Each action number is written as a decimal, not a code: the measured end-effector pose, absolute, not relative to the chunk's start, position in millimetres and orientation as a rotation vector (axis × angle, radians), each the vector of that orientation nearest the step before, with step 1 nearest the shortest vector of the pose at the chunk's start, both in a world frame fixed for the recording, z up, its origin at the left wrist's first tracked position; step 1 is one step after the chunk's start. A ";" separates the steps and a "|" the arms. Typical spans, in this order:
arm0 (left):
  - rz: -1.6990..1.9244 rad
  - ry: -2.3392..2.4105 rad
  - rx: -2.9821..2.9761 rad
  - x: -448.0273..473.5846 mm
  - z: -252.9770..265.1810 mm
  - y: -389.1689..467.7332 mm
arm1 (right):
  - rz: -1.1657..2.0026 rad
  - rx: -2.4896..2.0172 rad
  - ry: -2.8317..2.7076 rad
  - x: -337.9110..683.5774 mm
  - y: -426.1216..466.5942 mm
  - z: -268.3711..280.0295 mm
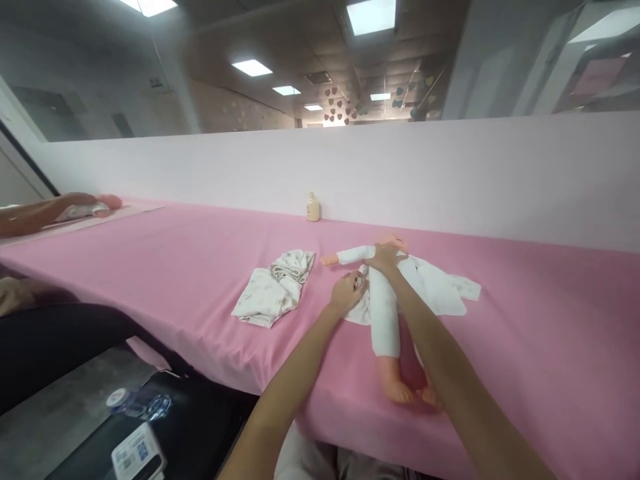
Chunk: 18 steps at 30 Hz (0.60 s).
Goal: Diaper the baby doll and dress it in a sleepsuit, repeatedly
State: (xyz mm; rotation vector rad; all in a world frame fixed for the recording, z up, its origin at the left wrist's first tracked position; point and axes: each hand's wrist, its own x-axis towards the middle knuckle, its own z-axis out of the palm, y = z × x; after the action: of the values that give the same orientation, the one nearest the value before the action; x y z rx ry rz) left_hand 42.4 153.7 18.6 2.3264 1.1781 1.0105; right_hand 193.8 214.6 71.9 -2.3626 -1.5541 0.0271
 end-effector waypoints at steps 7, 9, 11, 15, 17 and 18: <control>1.203 0.949 2.355 54.9 31.4 138.7 | -0.020 -2.035 -1.597 268.9 171.1 53.8; 1.156 1.003 2.301 57.0 32.3 137.8 | -0.059 -2.047 -1.566 289.8 153.6 41.9; 1.029 1.090 2.231 57.1 32.7 138.8 | -0.079 -2.040 -1.580 304.3 141.3 28.9; 0.788 1.167 2.038 58.9 36.1 143.9 | -0.251 -2.034 -1.692 312.2 135.7 5.4; 0.743 1.128 1.960 64.9 39.6 149.8 | -0.314 -2.064 -1.710 309.1 137.3 -0.9; 0.756 1.132 1.960 69.2 41.4 154.1 | -0.317 -2.088 -1.702 307.1 137.9 -2.3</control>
State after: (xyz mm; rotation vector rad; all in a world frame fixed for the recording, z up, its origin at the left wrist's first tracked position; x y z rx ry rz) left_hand 69.2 154.1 41.4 1.9603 1.1323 0.7557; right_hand 307.1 137.9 -2.3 -2.0882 -1.7017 -0.3167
